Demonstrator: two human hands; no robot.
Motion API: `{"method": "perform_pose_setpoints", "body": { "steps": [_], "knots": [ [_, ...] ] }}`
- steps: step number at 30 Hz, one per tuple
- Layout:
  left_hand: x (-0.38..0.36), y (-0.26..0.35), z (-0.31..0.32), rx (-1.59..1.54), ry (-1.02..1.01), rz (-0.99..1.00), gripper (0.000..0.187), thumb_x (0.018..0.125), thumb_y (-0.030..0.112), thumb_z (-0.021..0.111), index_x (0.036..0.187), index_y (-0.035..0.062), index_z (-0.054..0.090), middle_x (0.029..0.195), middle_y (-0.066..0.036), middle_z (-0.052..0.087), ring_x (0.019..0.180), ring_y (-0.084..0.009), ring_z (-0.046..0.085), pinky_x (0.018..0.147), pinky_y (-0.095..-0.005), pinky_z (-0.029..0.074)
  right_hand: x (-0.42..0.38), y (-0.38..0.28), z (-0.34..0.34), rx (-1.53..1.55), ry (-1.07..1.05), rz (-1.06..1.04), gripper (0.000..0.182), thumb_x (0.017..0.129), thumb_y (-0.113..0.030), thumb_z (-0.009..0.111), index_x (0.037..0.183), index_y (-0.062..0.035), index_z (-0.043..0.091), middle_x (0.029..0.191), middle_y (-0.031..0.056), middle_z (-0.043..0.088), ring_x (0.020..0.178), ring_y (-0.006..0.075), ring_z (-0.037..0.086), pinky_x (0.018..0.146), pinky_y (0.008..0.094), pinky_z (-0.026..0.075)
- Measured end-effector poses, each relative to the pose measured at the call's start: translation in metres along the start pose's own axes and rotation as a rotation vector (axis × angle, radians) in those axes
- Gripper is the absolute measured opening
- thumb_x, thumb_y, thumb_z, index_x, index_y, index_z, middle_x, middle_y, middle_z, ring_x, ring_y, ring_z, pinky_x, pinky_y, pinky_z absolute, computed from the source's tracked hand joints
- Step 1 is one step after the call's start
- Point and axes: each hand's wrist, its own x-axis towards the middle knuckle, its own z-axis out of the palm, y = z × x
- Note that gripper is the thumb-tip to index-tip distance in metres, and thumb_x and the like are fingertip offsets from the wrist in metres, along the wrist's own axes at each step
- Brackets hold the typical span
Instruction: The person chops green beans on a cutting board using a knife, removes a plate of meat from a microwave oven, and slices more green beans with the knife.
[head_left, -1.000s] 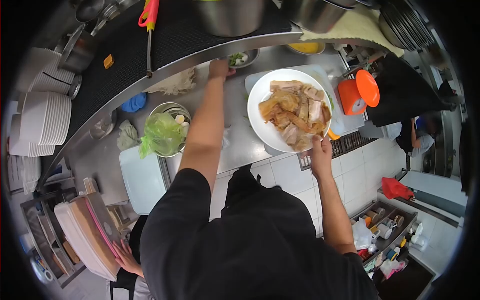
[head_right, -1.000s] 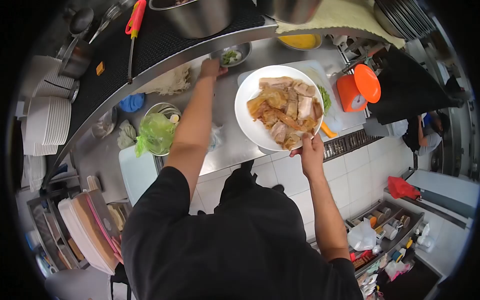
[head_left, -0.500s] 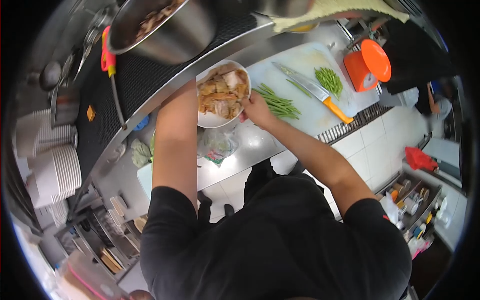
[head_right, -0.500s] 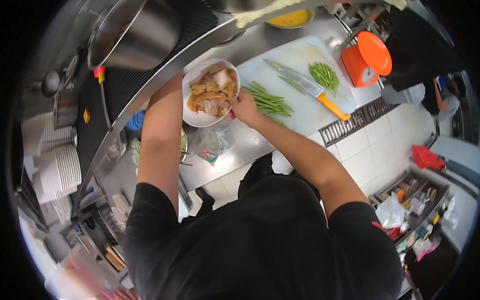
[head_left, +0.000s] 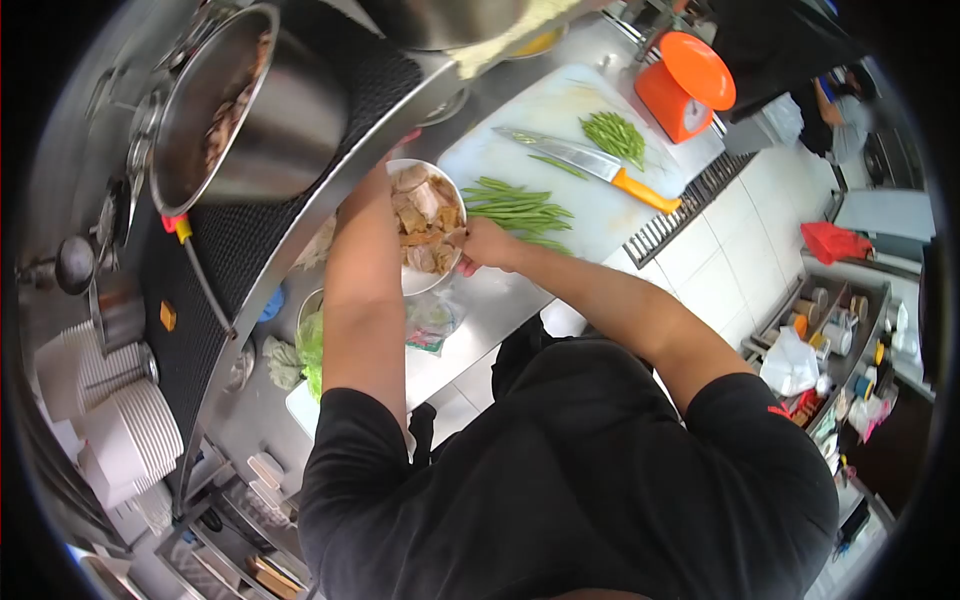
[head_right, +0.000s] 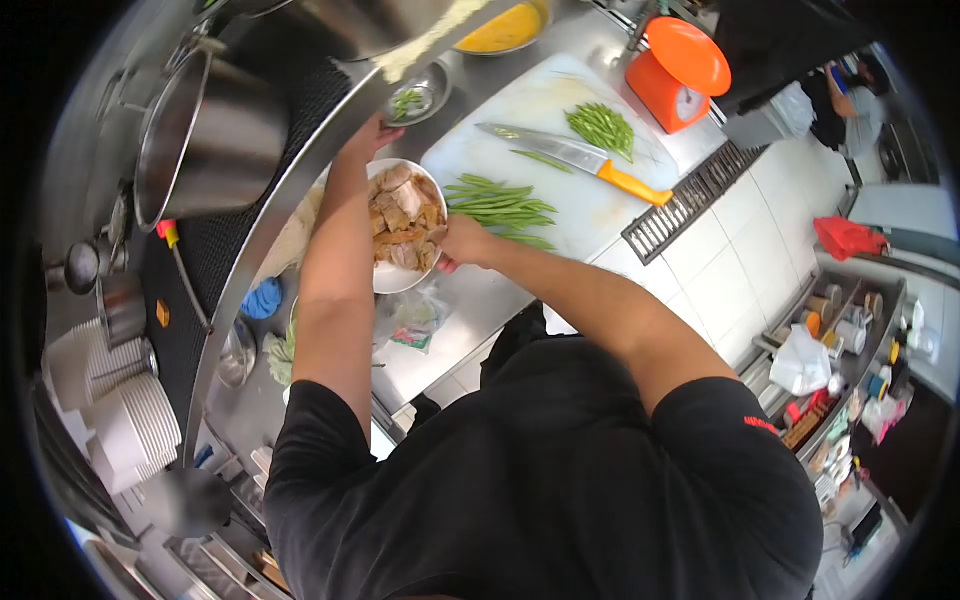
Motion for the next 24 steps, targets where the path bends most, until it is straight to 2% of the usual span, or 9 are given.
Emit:
{"method": "perform_pose_setpoints", "body": {
  "steps": [4, 5, 8, 10, 11, 13, 15, 18, 24],
  "knots": [
    [-0.014, 0.003, 0.011, 0.05, 0.08, -0.005, 0.032, 0.104, 0.02, 0.063, 0.122, -0.0068, 0.064, 0.119, -0.018, 0.068, 0.1, -0.0276, 0.072, 0.09, -0.0393, 0.065, -0.04, -0.018, -0.021, -0.224, -0.097, 0.018, 0.038, 0.106, -0.024, 0.055, 0.1, 0.0111, 0.069, 0.084, 0.0195, 0.073, 0.06, 0.0258, 0.073, 0.055, 0.0372, 0.063],
    [-0.023, 0.008, 0.018, 0.33, 0.148, 0.085, 0.032, 0.103, 0.019, 0.064, 0.123, -0.0062, 0.064, 0.119, -0.017, 0.068, 0.102, -0.0266, 0.072, 0.089, -0.038, 0.064, -0.055, -0.026, -0.026, -0.272, -0.134, -0.007, 0.038, 0.106, -0.025, 0.056, 0.098, 0.0095, 0.07, 0.083, 0.0197, 0.073, 0.059, 0.0265, 0.073, 0.055, 0.0374, 0.063],
    [-0.054, 0.016, 0.022, 0.888, 0.394, 0.454, 0.034, 0.101, 0.016, 0.068, 0.129, -0.0023, 0.064, 0.121, -0.016, 0.068, 0.105, -0.0241, 0.07, 0.089, -0.0354, 0.06, -0.126, -0.054, -0.062, -0.566, 0.028, -0.175, 0.033, 0.103, -0.028, 0.062, 0.098, 0.0036, 0.071, 0.085, 0.0196, 0.074, 0.069, 0.03, 0.076, 0.064, 0.0431, 0.062],
    [-0.095, 0.014, 0.044, 0.843, 0.557, 0.7, 0.034, 0.099, 0.013, 0.069, 0.132, 0.0025, 0.065, 0.123, -0.015, 0.068, 0.105, -0.0238, 0.07, 0.091, -0.036, 0.058, -0.144, -0.032, -0.111, -1.017, 0.351, -0.368, 0.029, 0.101, -0.029, 0.064, 0.105, -0.001, 0.069, 0.086, 0.0197, 0.073, 0.08, 0.0338, 0.076, 0.074, 0.0483, 0.06],
    [-0.119, 0.013, 0.058, 0.798, 0.614, 0.768, 0.034, 0.099, 0.011, 0.07, 0.132, 0.0049, 0.066, 0.123, -0.015, 0.068, 0.106, -0.024, 0.069, 0.092, -0.0365, 0.057, -0.16, -0.031, -0.134, -1.07, 0.495, -0.247, 0.031, 0.097, -0.028, 0.068, 0.117, -0.0037, 0.066, 0.096, 0.0194, 0.073, 0.096, 0.0364, 0.073, 0.082, 0.0514, 0.058],
    [-0.177, -0.004, 0.117, 0.614, 0.626, 0.685, 0.033, 0.097, 0.009, 0.071, 0.13, 0.0091, 0.068, 0.124, -0.015, 0.069, 0.108, -0.0254, 0.07, 0.096, -0.0385, 0.055, -0.172, -0.006, -0.19, -1.289, 0.72, -0.453, 0.043, 0.094, -0.027, 0.072, 0.129, -0.0054, 0.061, 0.109, 0.0185, 0.07, 0.103, 0.0366, 0.069, 0.085, 0.0486, 0.058],
    [-0.208, -0.031, 0.162, 0.901, 0.459, 0.885, 0.019, 0.091, 0.011, 0.074, 0.11, 0.0077, 0.076, 0.115, -0.013, 0.073, 0.109, -0.0321, 0.068, 0.096, -0.0445, 0.053, -0.173, 0.011, -0.221, -1.344, 0.711, -0.419, 0.045, 0.092, -0.025, 0.074, 0.131, -0.005, 0.061, 0.114, 0.0178, 0.067, 0.106, 0.0367, 0.066, 0.088, 0.0476, 0.057],
    [-0.228, -0.066, 0.23, 1.11, 0.267, 0.869, 0.021, 0.088, 0.009, 0.075, 0.109, 0.0103, 0.077, 0.113, -0.01, 0.073, 0.109, -0.0332, 0.067, 0.096, -0.045, 0.053, -0.154, 0.031, -0.254, -1.413, 0.678, -0.512, 0.046, 0.091, -0.021, 0.073, 0.132, -0.0026, 0.059, 0.113, 0.017, 0.066, 0.107, 0.0356, 0.065, 0.089, 0.0458, 0.057],
    [-0.186, -0.1, 0.289, 1.3, 0.323, 0.669, 0.021, 0.087, 0.011, 0.077, 0.108, 0.0131, 0.078, 0.112, -0.006, 0.073, 0.108, -0.0314, 0.067, 0.096, -0.0434, 0.055, -0.148, 0.039, -0.287, -1.494, 0.507, -0.533, 0.049, 0.093, -0.014, 0.063, 0.138, 0.0028, 0.056, 0.111, 0.0176, 0.066, 0.104, 0.0331, 0.066, 0.086, 0.043, 0.058]
  ]
}}
